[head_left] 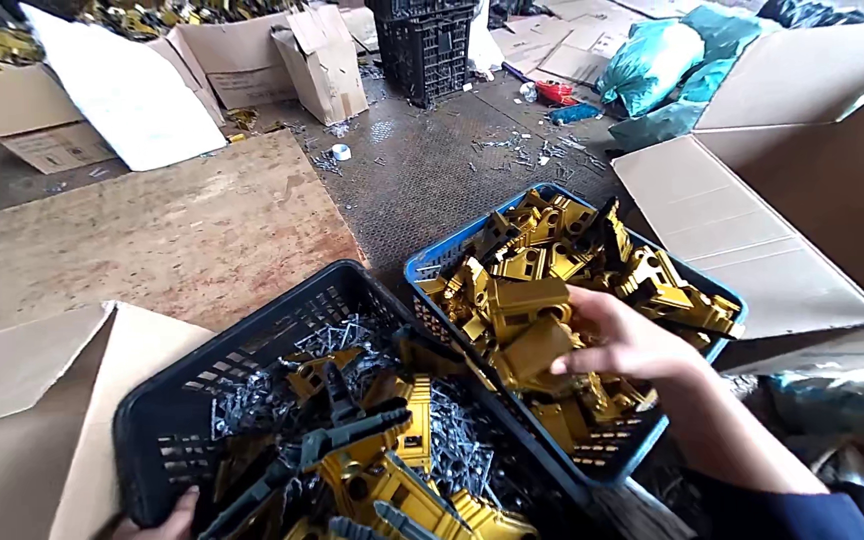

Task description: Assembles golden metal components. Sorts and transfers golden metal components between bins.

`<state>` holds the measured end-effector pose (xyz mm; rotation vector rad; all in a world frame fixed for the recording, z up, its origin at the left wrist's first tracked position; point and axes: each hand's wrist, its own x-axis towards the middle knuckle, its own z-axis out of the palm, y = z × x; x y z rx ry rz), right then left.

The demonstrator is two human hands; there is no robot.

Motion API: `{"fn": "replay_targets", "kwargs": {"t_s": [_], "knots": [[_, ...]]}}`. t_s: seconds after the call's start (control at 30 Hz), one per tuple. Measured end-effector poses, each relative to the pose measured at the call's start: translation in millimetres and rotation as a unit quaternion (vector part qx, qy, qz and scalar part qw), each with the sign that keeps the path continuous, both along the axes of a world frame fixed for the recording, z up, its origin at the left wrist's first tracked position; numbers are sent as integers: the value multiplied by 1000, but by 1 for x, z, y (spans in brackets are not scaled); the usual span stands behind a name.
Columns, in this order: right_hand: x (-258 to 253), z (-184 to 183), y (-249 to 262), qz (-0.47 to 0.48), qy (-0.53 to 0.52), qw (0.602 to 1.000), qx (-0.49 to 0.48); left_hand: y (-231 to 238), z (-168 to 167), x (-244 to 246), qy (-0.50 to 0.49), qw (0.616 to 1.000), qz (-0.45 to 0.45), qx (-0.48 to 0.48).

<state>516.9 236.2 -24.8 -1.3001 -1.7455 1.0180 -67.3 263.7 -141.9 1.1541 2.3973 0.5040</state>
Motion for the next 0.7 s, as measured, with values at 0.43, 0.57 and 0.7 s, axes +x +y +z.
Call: {"fn": "replay_targets", "kwargs": {"t_s": [0.43,0.57,0.7], "knots": [[-280,30,47,283,-224,933,3,-12,16,17,44,999,-6,26],[-264,39,2,215,-221,943,123,-28,27,25,15,986,-11,163],[-199,44,-53,146,-217,954,145,-46,61,56,-120,958,-83,245]]}}
